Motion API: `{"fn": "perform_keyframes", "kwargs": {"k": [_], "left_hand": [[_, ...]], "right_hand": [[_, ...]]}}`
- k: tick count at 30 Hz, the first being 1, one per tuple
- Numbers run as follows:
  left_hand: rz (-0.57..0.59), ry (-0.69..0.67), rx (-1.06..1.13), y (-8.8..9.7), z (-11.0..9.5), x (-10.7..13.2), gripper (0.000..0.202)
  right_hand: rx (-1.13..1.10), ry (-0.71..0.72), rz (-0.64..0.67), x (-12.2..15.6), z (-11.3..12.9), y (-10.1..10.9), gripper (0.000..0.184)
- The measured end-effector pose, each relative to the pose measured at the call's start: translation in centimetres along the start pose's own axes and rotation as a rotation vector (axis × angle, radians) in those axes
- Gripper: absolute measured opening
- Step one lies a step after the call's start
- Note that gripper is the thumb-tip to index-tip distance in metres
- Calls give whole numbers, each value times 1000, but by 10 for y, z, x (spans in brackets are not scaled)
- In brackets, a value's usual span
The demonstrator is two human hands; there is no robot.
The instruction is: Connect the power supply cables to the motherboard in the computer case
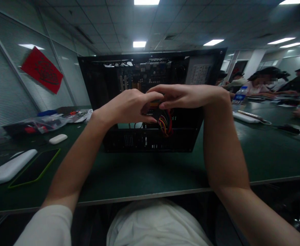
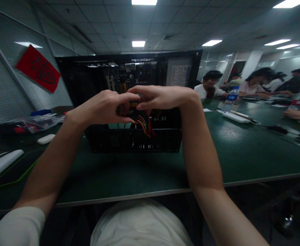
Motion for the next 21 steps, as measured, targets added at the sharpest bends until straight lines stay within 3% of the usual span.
{"fn": "perform_keyframes", "kwargs": {"k": [9, 15, 21], "left_hand": [[9, -23, 39, 3, -10, 0, 37], [-13, 15, 74, 4, 0, 2, 47], [-44, 47, 68, 7, 8, 5, 47]], "right_hand": [[35, 3, 39, -7, 0, -4, 49], [-94, 76, 80, -16, 3, -12, 48], [-96, 205, 32, -24, 12, -10, 52]]}}
Point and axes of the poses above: each hand's wrist, its own x-axis away from the middle knuckle, its own y-axis out of the back of the hand, z = x × y, the point moved 9 cm from there along -x, towards the middle knuckle, and after that the axes turned 13 degrees about z, right-handed, at the moved point
